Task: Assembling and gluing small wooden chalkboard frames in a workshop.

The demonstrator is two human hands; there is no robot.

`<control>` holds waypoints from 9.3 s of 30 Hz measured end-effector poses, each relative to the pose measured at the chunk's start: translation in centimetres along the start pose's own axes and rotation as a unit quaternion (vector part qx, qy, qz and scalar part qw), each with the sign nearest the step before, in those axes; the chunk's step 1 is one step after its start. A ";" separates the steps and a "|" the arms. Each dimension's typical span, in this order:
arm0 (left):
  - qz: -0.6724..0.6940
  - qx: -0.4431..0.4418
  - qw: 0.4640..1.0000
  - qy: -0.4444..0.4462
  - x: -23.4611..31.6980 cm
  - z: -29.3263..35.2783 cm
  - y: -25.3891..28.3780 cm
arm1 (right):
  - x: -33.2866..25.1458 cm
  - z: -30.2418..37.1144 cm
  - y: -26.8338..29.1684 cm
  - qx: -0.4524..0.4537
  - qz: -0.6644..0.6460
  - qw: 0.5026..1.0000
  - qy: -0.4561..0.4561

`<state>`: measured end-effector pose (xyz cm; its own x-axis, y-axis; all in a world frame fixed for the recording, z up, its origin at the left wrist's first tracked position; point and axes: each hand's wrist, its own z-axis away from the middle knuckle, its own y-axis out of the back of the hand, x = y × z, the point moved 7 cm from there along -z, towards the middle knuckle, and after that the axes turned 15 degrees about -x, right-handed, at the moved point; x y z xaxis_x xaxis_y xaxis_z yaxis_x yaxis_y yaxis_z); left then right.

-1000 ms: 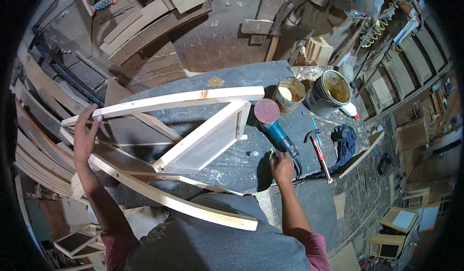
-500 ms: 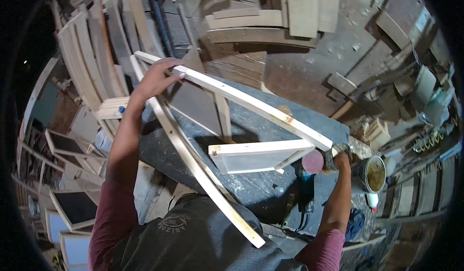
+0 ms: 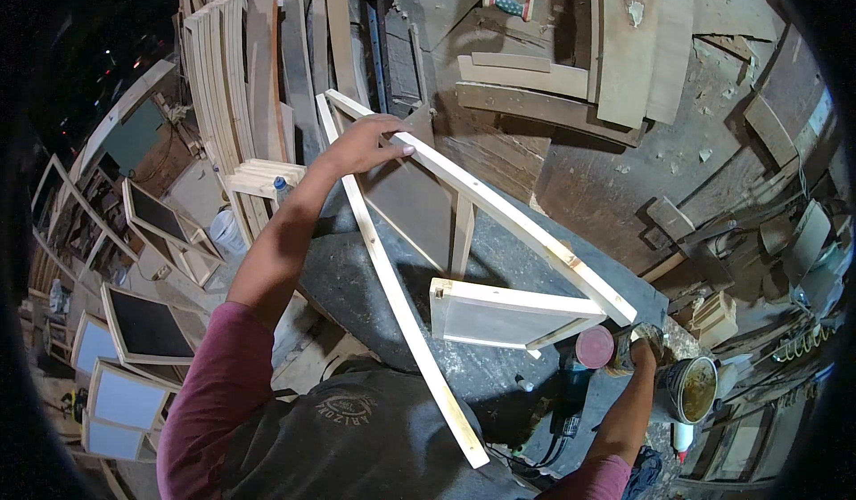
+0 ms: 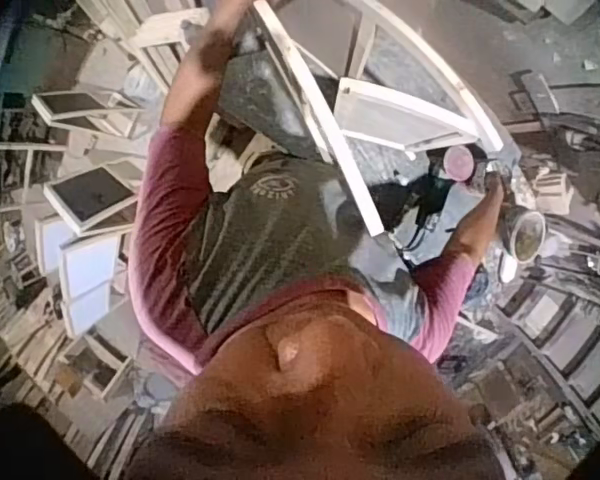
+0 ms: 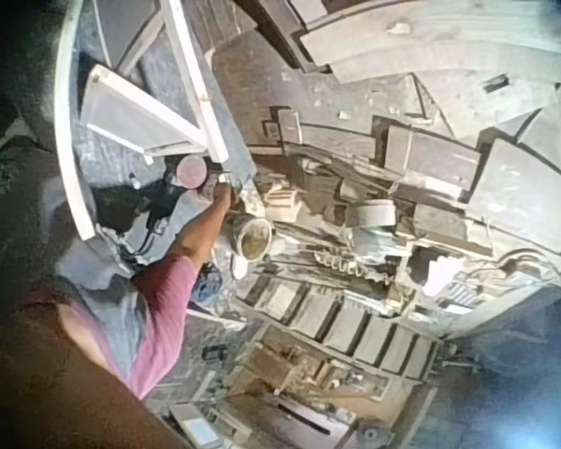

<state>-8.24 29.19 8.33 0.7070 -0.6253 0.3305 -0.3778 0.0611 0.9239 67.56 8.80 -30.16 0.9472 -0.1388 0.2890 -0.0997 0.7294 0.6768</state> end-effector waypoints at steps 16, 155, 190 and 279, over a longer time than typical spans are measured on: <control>-0.028 -0.003 0.999 -0.015 0.9 0.3 0.3 | 1.1 -1.7 -1.2 -0.068 0.351 0.919 0.166; 0.056 0.007 0.998 0.020 2.1 0.4 0.9 | -2.6 30.9 0.4 0.361 -0.352 0.844 -0.184; 0.007 0.119 0.986 0.119 -1.0 1.4 1.5 | 1.7 0.7 0.9 0.117 0.021 0.992 0.044; 0.073 0.004 0.992 -0.102 0.7 2.6 1.8 | -51.8 51.3 32.9 0.426 -0.241 0.861 0.139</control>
<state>-9.98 26.80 9.76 0.5086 -0.7548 0.4144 -0.4729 0.1573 0.8669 -0.42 5.63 11.85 0.9658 -0.0366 -0.2569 0.2496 -0.1399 0.9582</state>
